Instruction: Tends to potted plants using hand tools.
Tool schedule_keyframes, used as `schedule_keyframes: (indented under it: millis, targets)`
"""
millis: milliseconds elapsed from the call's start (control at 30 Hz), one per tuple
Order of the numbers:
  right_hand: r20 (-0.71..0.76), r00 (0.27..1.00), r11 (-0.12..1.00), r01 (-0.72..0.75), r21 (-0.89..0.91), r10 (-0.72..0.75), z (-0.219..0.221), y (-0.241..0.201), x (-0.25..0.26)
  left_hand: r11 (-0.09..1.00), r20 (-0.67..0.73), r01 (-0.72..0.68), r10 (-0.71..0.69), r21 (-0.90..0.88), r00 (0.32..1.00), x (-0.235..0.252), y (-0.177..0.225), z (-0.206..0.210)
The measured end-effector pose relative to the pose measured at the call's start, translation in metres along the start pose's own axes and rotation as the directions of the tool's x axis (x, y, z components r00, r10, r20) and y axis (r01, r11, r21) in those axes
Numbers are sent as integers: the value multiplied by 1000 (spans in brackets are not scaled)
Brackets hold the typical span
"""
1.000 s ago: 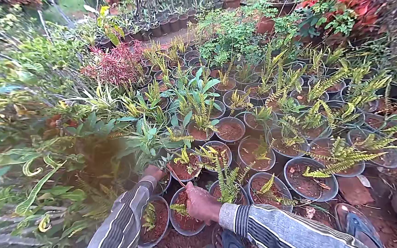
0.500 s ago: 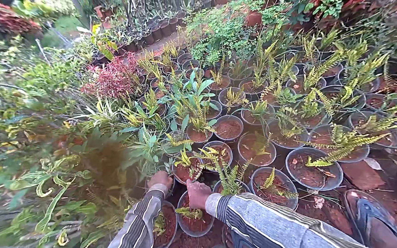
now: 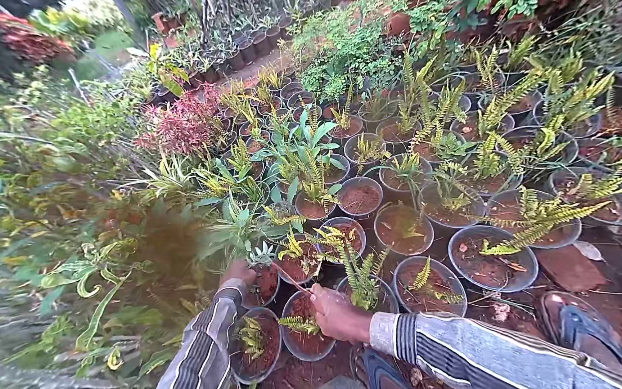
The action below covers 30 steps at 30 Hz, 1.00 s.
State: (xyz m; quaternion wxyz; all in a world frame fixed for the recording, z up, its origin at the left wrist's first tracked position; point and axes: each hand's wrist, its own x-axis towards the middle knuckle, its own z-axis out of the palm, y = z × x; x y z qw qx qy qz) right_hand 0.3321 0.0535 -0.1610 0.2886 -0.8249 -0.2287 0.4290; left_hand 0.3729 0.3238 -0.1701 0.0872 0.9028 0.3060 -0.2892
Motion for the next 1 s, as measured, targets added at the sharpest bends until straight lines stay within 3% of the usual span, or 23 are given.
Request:
schedule_keyframes:
  millis: [233, 333, 567, 767, 867, 933, 1000]
  targets:
    - [-168, 984, 971, 97, 217, -61, 34, 36, -113, 999, -7, -33, 33, 7, 999, 10, 2, 5]
    - [-137, 990, 966, 65, 251, -32, 25, 53, -156, 998, -5, -45, 45, 35, 999, 6, 3, 4]
    - [-214, 976, 946, 42, 322, 29, 15, 125, -210, 999, -91, -28, 31, 32, 995, -13, -4, -16]
    - [-282, 949, 894, -2, 449, 144, 6, 122, -205, 970, -217, -79, 28, -232, 976, -28, -14, -51]
    - [-247, 962, 884, 9, 467, 121, 11, 125, -201, 836, -260, -164, 26, -523, 965, -42, -23, -67]
    - [-218, 970, 884, 6, 468, 109, 13, 127, -199, 684, -283, -202, -7, -701, 959, -39, -29, -55]
    - [-196, 974, 880, -5, 474, 111, 12, 127, -200, 639, -227, -158, -27, -753, 974, -27, -32, -30]
